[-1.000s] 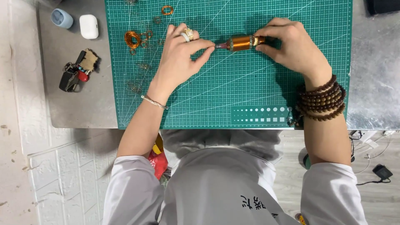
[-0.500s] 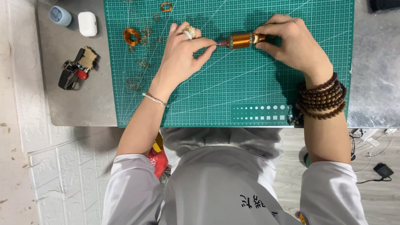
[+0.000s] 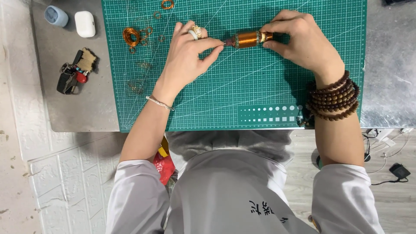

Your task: Winding thin copper wire around a small cylindrical core on a green cutting mat.

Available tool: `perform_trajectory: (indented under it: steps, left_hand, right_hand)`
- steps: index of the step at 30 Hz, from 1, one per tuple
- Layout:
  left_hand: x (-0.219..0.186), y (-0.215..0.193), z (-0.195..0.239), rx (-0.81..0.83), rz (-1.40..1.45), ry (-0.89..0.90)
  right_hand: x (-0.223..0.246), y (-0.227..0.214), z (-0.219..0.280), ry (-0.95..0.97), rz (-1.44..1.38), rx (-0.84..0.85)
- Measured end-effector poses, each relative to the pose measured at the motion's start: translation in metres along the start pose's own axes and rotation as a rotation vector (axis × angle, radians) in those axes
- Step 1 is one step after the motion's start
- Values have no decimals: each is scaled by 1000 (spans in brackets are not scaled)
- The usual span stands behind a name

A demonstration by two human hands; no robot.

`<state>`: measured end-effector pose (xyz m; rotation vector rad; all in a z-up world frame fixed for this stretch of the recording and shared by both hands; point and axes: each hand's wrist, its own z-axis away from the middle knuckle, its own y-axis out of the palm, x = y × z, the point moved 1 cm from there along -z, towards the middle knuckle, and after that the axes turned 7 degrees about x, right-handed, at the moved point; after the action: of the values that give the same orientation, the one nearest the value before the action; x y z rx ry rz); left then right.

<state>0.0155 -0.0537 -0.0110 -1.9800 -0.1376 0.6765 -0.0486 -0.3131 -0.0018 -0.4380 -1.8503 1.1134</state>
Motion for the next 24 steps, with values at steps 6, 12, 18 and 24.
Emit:
perform_trajectory:
  steps: [6, 12, 18, 24]
  left_hand:
    - [1, 2, -1, -2, -29, -1]
    - [0, -1, -1, 3, 0, -47]
    - [-11, -6, -5, -125, 154, -7]
    - [-29, -1, -4, -162, 324, -100]
  right_hand:
    - [1, 0, -1, 18, 5, -2]
    - [6, -1, -5, 95, -17, 19]
    - [24, -9, -12, 274, -96, -1]
    - [27, -7, -9, 114, -35, -246]
